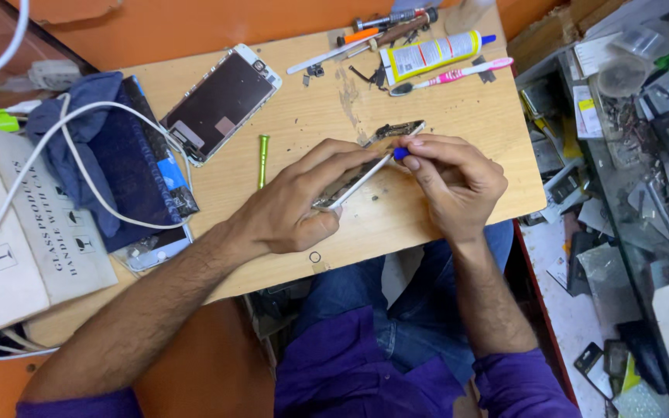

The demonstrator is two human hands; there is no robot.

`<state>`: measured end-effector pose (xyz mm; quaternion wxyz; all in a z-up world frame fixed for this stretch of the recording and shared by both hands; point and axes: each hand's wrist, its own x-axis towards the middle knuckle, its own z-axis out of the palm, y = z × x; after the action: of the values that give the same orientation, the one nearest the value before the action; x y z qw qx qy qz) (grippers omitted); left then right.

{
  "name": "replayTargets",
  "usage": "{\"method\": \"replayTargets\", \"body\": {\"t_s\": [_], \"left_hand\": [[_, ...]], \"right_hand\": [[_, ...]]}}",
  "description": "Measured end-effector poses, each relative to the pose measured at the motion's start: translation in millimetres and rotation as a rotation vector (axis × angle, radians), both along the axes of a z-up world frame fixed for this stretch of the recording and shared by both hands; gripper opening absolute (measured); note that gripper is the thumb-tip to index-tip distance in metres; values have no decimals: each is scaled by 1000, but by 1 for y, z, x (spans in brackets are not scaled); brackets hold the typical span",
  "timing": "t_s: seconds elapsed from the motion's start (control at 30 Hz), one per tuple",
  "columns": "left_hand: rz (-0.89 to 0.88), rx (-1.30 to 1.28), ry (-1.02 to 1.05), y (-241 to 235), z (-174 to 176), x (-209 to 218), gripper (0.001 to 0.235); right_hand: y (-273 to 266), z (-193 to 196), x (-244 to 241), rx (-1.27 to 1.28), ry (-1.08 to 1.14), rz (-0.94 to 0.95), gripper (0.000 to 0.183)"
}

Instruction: The person disassembles a smartphone by removing the screen assembly and then uses a screwdriver to remove screws from the internal frame. They continue to manipulate internal components and use a small tool to adjust parts within the device.

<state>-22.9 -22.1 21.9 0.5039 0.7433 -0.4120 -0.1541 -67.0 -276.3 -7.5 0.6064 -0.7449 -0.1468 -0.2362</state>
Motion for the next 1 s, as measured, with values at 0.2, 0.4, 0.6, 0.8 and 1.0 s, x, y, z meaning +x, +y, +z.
{"method": "replayTargets", "body": {"t_s": [0.2,0.4,0.6,0.8,1.0], "left_hand": [[40,17,9,-3,5,-1,79],[56,8,-11,-3,5,-2,78],[62,15,-5,-5,7,-2,77],[60,-4,-24,-4,8,-3,76],[62,-10,-38,-4,6,-2,75]], "right_hand": [[0,3,-1,-9,26,10,19],[-1,9,1,-72,1,23,20],[2,24,-2,-304,-119,-18,24],[10,27,-1,-326,-185,-11,26],[11,25,2,-340,-231,4,26]]}}
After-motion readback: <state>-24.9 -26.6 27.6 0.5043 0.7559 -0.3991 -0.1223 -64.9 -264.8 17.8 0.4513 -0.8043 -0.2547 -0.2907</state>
